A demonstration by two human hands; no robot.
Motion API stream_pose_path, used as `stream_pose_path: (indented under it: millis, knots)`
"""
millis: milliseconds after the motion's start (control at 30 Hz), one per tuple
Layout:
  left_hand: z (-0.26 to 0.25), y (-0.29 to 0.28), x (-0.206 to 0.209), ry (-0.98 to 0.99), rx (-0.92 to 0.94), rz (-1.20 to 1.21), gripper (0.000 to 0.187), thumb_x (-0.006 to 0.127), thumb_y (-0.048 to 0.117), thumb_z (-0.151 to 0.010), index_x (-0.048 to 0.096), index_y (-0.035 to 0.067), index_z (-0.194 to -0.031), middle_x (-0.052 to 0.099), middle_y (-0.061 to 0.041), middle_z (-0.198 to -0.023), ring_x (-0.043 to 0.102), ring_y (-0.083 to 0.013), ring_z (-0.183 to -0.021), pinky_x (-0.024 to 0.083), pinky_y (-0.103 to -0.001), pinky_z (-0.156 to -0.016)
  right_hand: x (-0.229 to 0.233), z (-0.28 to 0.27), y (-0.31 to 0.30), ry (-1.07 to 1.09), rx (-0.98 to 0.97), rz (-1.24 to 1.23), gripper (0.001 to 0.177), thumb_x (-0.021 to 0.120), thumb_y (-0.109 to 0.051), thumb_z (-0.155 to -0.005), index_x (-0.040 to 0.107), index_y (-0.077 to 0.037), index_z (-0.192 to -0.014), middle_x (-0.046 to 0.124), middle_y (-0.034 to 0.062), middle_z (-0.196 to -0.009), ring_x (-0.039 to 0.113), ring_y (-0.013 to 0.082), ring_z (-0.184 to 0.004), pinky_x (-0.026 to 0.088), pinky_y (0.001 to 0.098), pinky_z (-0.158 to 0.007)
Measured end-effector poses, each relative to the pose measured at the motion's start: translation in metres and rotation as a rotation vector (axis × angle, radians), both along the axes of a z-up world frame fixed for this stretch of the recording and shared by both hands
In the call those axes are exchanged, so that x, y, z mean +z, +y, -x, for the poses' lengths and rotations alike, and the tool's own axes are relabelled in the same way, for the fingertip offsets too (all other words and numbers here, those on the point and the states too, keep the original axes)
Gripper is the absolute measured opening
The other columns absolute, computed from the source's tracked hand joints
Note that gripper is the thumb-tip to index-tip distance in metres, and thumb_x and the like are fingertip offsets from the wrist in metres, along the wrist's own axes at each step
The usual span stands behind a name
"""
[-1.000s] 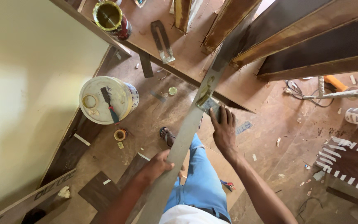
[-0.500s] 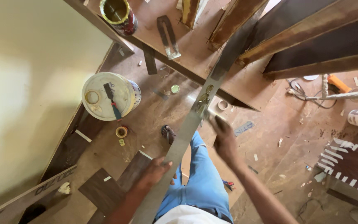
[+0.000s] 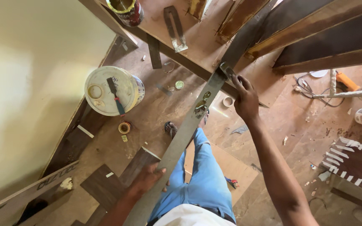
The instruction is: The person paints a long, thin wooden strip with a dark finish using a paintbrush. They repeatedly dip the brush into a small can of paint and apply the finish to the wood held in their left hand.
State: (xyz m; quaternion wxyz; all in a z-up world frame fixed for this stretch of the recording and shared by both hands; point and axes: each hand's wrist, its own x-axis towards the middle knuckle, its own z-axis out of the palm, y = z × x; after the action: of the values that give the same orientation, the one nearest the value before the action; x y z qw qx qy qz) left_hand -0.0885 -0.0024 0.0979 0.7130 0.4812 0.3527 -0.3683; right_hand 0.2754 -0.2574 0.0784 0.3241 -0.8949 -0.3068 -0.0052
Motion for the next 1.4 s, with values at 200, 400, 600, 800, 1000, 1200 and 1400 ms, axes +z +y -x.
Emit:
stream_pose_path:
  millis: [200,400,600,800,1000,1200,1400]
  knots:
    - [-0.005,0.004,0.013,0.018,-0.011,-0.018,0.03,0.053,0.021,-0.1,0.065,0.001,-0.119,0.073,-0.012,-0.079,0.069,-0.0193,-0.058,0.059,-0.035,-0.058,-0.01,-0.004,0.015,-0.031,0.022,0.153,0.077,0.054,0.013,-0.072,0.061,-0.008,-0.146,0.063,0.0208,-0.137,0.056,0.0442,-0.121,0.046,0.0485,-0.106]
    - [-0.006,0.005,0.015,0.007,-0.026,-0.034,0.03,0.05,0.021,-0.1,0.065,0.0,-0.117,0.073,-0.013,-0.078,0.069,-0.0188,-0.058,0.059,-0.035,-0.057,-0.005,-0.01,0.01,-0.034,0.065,0.149,0.079,0.052,0.014,-0.074,0.06,-0.013,-0.147,0.064,0.0191,-0.139,0.057,0.0427,-0.121,0.047,0.0485,-0.105]
    - [-0.005,0.003,0.014,0.019,-0.026,-0.053,0.03,0.052,0.021,-0.099,0.064,0.001,-0.116,0.072,-0.013,-0.076,0.067,-0.0186,-0.057,0.057,-0.035,-0.057,-0.003,-0.018,0.011,0.013,0.114,0.19,0.074,0.055,0.011,-0.074,0.061,-0.012,-0.144,0.065,0.0168,-0.134,0.058,0.0419,-0.12,0.049,0.0493,-0.103]
    - [-0.006,0.002,0.017,0.035,-0.034,-0.07,0.031,0.052,0.023,-0.099,0.065,0.002,-0.117,0.072,-0.012,-0.076,0.068,-0.0184,-0.057,0.057,-0.034,-0.057,-0.003,-0.026,0.007,-0.03,0.107,0.166,0.074,0.055,0.012,-0.08,0.061,-0.015,-0.148,0.065,0.0164,-0.138,0.059,0.0391,-0.124,0.049,0.048,-0.107]
    - [-0.008,0.004,0.018,0.011,0.007,-0.035,0.03,0.053,0.021,-0.098,0.064,0.002,-0.119,0.072,-0.012,-0.076,0.068,-0.0188,-0.057,0.057,-0.035,-0.057,-0.007,-0.028,0.002,-0.068,0.146,0.198,0.073,0.06,0.007,-0.081,0.061,-0.015,-0.15,0.066,0.0194,-0.137,0.061,0.04,-0.12,0.048,0.0488,-0.104]
    - [-0.007,0.002,0.019,0.039,-0.029,-0.08,0.029,0.052,0.021,-0.099,0.064,0.003,-0.117,0.072,-0.012,-0.076,0.067,-0.0181,-0.057,0.056,-0.034,-0.057,-0.012,-0.046,0.003,-0.074,0.182,0.152,0.063,0.072,-0.009,-0.085,0.059,-0.015,-0.147,0.067,0.0183,-0.131,0.064,0.0389,-0.117,0.048,0.0489,-0.101]
    - [-0.004,0.009,0.024,-0.068,-0.015,-0.016,0.029,0.053,0.021,-0.099,0.064,0.0,-0.118,0.073,-0.012,-0.078,0.069,-0.0177,-0.058,0.057,-0.034,-0.057,-0.01,-0.001,0.004,-0.001,0.195,0.221,0.076,0.051,0.012,-0.078,0.06,-0.016,-0.148,0.064,0.0173,-0.14,0.061,0.0389,-0.12,0.049,0.0463,-0.101]
